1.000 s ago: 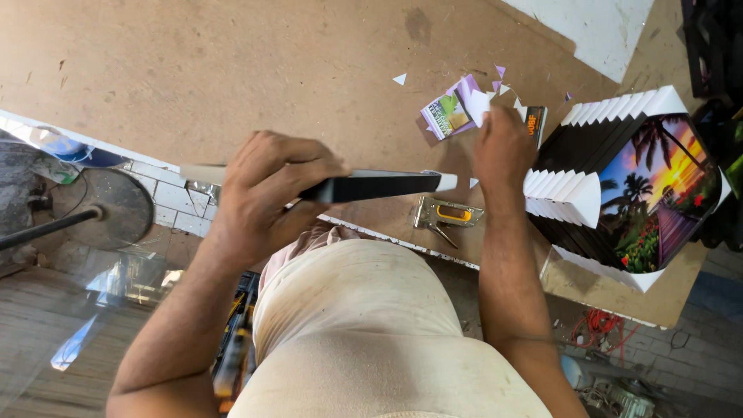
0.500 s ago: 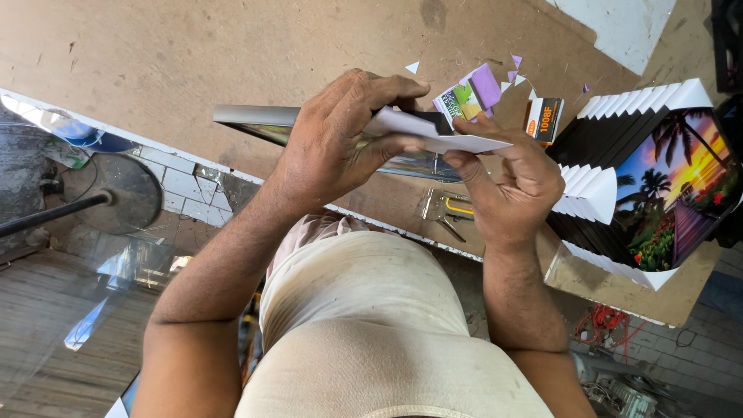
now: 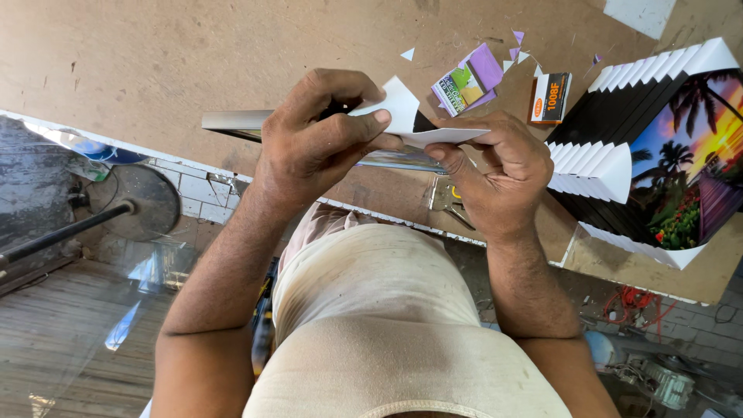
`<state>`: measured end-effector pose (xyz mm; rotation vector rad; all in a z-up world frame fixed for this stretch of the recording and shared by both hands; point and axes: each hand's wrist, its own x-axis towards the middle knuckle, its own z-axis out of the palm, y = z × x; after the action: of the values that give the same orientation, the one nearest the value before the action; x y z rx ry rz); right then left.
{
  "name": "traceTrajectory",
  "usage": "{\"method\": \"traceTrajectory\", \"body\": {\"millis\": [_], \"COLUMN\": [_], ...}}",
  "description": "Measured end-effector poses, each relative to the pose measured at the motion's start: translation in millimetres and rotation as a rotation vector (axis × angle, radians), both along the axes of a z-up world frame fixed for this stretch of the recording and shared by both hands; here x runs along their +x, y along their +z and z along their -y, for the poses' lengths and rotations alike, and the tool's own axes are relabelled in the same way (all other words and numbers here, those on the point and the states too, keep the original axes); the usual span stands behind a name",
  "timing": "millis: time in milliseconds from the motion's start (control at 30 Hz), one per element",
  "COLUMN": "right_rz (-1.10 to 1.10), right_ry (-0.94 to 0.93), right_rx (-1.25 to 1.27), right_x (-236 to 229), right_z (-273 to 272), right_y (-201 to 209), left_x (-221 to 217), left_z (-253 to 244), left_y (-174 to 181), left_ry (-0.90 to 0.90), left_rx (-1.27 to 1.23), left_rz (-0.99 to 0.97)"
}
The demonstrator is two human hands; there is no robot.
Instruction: The person assembles picture frames by placing printed images into black frames and securing them with white corner pieces. They repeatedly position the image, press down the corners, and stack completed frames on the table.
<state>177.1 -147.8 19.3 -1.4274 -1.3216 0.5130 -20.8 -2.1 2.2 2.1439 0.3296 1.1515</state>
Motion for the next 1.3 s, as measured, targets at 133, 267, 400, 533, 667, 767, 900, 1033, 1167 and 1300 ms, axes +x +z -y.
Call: {"method": "traceTrajectory", "body": {"millis": [133, 267, 400, 533, 667, 767, 900, 1033, 1167, 1300], "right_rz": [0.032, -0.248, -0.829, -0.799, 0.140, 0.605, 0.677, 0.772, 0.846, 0.764], "right_ry": [0.045, 0.185, 0.456, 0.389, -0.203, -0.386, -0.213, -0.184, -0.051, 0.038], "right_rx": [0.045, -0.122, -0.500, -0.562, -0.223, -0.252, -0.561, -0.685, -0.677, -0.989], "right_x": [3.1, 17.2, 22.8, 18.6, 23.5, 40.2, 40.3, 40.1, 54.1, 58.2], "right_z": [-3.5, -16.2, -28.3, -23.6, 10.6, 52.5, 112.5, 137.4, 128.9, 114.0], "right_y": [-0.5, -14.0, -22.9, -31.5, -61.2, -96.4, -149.2, -181.9, -186.2, -182.6], "left_x": [-4.4, -2.3, -0.2, 9.3, 8.5, 0.3, 10.3, 40.3, 53.1, 51.9], "left_z": [1.7, 6.9, 14.9, 15.1, 9.6, 13.7, 41.1, 63.9, 74.0, 74.3], "left_y": [5.7, 13.1, 31.8, 44.0, 42.9, 26.2, -43.7, -153.2, -234.7, -257.6], "left_ry": [-0.107, -0.216, -0.216, -0.290, -0.185, -0.061, -0.104, -0.087, -0.091, -0.097], "left_rx": [-0.036, -0.080, -0.151, -0.118, -0.160, -0.070, 0.011, -0.038, 0.056, 0.054], "left_rz": [-0.048, -0.099, -0.213, -0.353, -0.389, -0.395, -0.457, -0.584, -0.581, -0.626]}}
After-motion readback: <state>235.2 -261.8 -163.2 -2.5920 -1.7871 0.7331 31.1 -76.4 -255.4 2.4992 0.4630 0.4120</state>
